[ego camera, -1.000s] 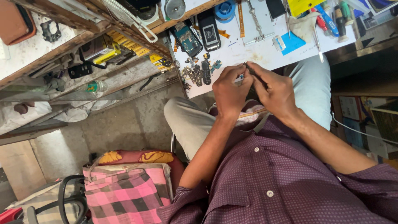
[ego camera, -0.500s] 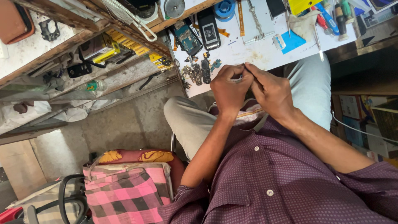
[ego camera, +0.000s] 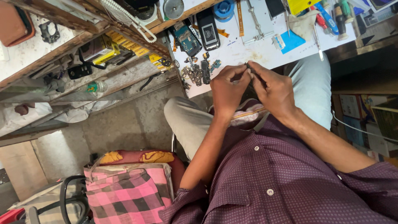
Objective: The person sits at a repair bench handling a feature phone. They remove the back cover and battery, press buttons and power the phone on to test the screen, reattach the cover, and finally pick up and turn over a green circuit board from the cluttered workbench.
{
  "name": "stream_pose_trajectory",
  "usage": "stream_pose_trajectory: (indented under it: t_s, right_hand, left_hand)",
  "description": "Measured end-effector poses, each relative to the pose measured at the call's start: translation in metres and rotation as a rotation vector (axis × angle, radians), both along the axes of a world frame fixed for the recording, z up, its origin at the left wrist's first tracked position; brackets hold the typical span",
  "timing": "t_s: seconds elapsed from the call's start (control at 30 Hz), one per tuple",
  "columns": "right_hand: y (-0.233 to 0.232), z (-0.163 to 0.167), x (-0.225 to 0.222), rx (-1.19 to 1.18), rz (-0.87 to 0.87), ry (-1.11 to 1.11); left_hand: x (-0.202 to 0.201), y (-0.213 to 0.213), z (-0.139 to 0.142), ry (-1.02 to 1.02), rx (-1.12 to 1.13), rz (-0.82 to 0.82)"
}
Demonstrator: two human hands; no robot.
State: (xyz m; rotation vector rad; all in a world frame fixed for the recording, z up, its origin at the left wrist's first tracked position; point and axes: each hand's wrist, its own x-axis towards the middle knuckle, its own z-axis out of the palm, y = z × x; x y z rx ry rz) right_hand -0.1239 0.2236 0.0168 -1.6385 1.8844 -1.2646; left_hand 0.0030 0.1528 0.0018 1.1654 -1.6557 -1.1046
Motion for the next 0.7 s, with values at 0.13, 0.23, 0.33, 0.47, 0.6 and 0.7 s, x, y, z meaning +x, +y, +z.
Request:
stream_pose_trajectory:
  t_s: [0.13,0.23,0.33,0.47,0.6,0.7]
  right_hand:
    - [0.0012,-0.0012,-0.0001,-0.005,0.032,-0.012]
    - [0.0008,-0.0029,-0.0016,-0.054,0.069,0.090]
    - [0.0003,-0.0041,-0.0024,-0.074,0.105,0.110]
    - [0.0000,-0.0031,-0.0011,-0.061,0.092,0.100]
    - [0.0003,0.0010,0.0012,-0.011,0.034,0.051]
    - [0.0001,0.0049,-0.0015,0.039,-0.005,-0.036]
  left_hand:
    - [0.0018,-0.0003,0.0004,-0.002,-0.032,-0.008]
    - [0.0007,-0.0002,0.0009,-0.059,0.007,0.019]
    - [-0.0041,0.0023,0.0015,-0.081,-0.011,0.093]
    - [-0.0063,0.0029,0.0014,-0.098,-0.041,0.128]
    - [-0.0018,0.0042,-0.0005,0.005,0.006,0.090]
    - [0.0029,0.0015,-0.0035,0.091,0.080,0.035]
